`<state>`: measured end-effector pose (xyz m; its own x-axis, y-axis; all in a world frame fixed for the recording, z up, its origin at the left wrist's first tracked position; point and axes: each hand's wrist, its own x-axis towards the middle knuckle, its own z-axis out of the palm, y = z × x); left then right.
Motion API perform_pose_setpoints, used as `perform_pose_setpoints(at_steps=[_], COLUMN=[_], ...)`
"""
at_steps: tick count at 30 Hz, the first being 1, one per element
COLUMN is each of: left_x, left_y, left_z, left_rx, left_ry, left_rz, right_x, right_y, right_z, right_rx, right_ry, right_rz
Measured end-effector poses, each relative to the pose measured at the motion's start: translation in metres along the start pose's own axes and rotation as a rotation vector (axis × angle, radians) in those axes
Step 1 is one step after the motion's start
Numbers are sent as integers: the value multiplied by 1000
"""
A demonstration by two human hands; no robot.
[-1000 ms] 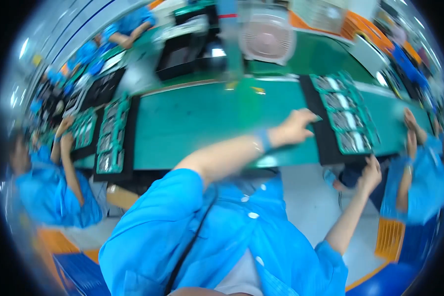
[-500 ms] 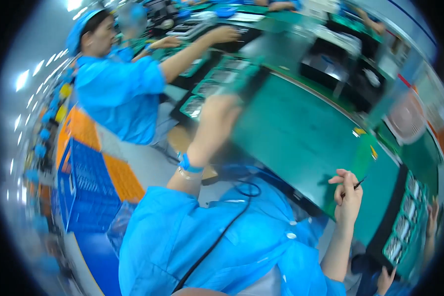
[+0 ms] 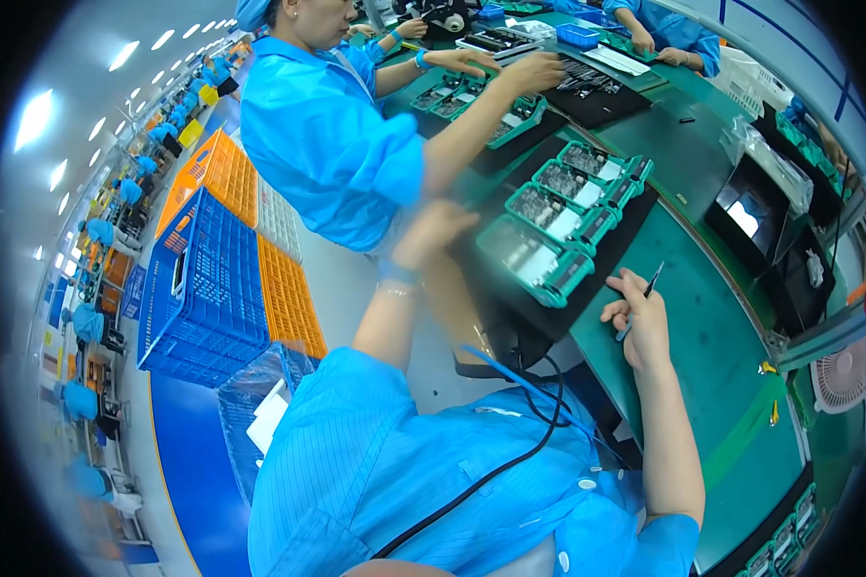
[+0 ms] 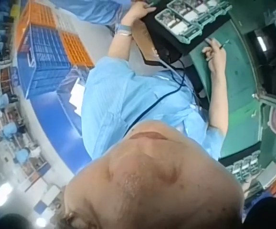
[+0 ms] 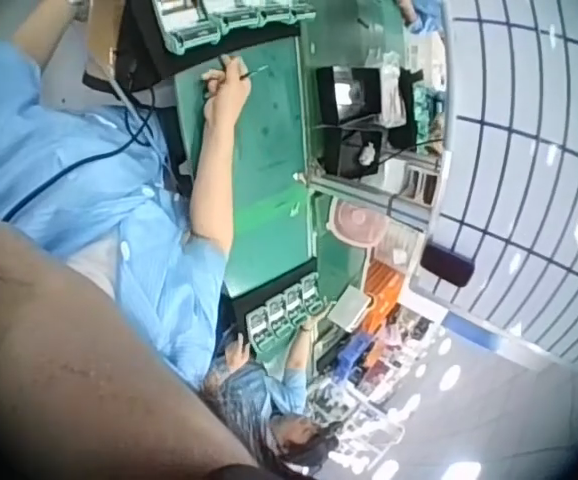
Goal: The person assembles small electronic components onto printed circuit boards by hand, taking components from a plastic tray and a blue crate and placing them onto the boards.
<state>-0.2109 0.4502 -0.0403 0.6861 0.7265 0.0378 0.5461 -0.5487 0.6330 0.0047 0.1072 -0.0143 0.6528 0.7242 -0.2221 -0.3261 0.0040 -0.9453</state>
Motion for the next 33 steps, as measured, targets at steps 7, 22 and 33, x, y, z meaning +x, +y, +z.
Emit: perform_pose_setpoints(at_steps=[7,22,33], left_x=[-91,-58,62], left_y=[42,49,60], left_z=[31,45,91], left_rx=[-528,-518,-274], left_ry=[-303,-615,-810], left_rz=[8,265,664], right_x=[14,-37,-27], right_y=[2,-10,9], right_z=[-40,-28,-30], right_rx=[-30,-161,-224], right_ry=[211,626,773], right_rz=[-13,-82,-272])
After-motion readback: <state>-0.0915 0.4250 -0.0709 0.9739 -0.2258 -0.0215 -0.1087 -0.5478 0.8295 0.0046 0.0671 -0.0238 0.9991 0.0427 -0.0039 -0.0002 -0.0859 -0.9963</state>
